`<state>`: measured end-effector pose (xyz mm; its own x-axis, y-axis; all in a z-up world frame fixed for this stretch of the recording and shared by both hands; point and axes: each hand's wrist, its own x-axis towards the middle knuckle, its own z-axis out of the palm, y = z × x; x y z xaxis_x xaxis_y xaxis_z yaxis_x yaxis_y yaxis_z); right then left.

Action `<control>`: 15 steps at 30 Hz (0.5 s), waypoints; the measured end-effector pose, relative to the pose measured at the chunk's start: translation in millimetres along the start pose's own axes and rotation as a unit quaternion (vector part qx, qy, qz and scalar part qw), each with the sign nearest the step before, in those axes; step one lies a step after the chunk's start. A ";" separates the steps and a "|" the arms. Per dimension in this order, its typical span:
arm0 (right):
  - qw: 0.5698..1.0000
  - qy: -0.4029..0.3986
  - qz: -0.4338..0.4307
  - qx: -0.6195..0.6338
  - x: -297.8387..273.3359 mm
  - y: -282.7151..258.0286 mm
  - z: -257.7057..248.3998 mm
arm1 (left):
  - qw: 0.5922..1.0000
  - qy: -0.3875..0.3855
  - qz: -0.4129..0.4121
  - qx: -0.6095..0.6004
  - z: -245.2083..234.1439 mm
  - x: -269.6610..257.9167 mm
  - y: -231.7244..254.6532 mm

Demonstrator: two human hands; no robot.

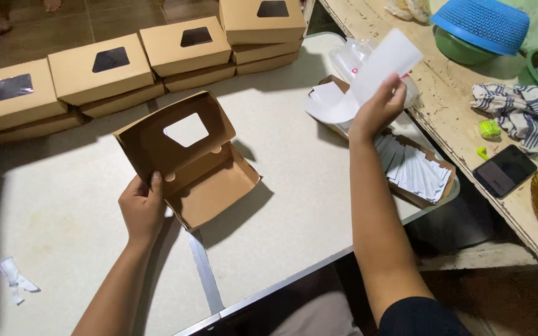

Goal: Assemble a cardboard food box by folding and tucking tabs, then insert a paper liner.

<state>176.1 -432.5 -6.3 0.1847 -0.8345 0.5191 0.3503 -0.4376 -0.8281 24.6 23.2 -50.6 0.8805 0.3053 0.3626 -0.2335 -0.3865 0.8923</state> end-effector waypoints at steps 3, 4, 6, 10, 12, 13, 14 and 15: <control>0.969 0.007 0.231 0.087 -30.7 -49.6 3.0 | 1.000 -0.004 -0.003 -0.008 -0.6 1.4 -34.1; 0.969 0.004 0.232 0.087 -36.4 -61.9 1.2 | 1.000 -0.002 -0.005 -0.006 -0.1 0.4 -25.1; 0.954 -0.071 0.283 0.070 -48.0 -88.4 -0.3 | 1.000 -0.003 -0.015 -0.007 -1.3 0.3 -6.1; 0.971 -0.232 -0.008 0.056 -44.5 -19.7 8.3 | 1.000 0.012 -0.008 -0.010 0.5 3.9 -50.5; 0.911 -0.376 -0.170 -0.010 -58.0 -57.7 0.0 | 1.000 0.004 -0.002 -0.011 0.6 5.5 -46.7; 0.909 -0.381 -0.168 -0.007 -60.2 -61.1 -3.0 | 1.000 0.009 -0.005 -0.007 1.0 6.0 -47.3; 0.863 -0.453 -0.213 -0.072 -62.4 -64.2 -5.9 | 1.000 0.007 -0.002 -0.012 1.3 6.6 -48.2; 0.804 -0.519 -0.257 -0.136 -65.3 -66.8 -8.8 | 1.000 0.006 0.000 -0.017 1.6 6.4 -50.1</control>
<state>132.5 -351.8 13.3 0.7958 0.1465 0.5876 0.4379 -0.8095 -0.3911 42.5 43.2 -93.4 0.8756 0.3150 0.3663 -0.2483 -0.3570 0.9005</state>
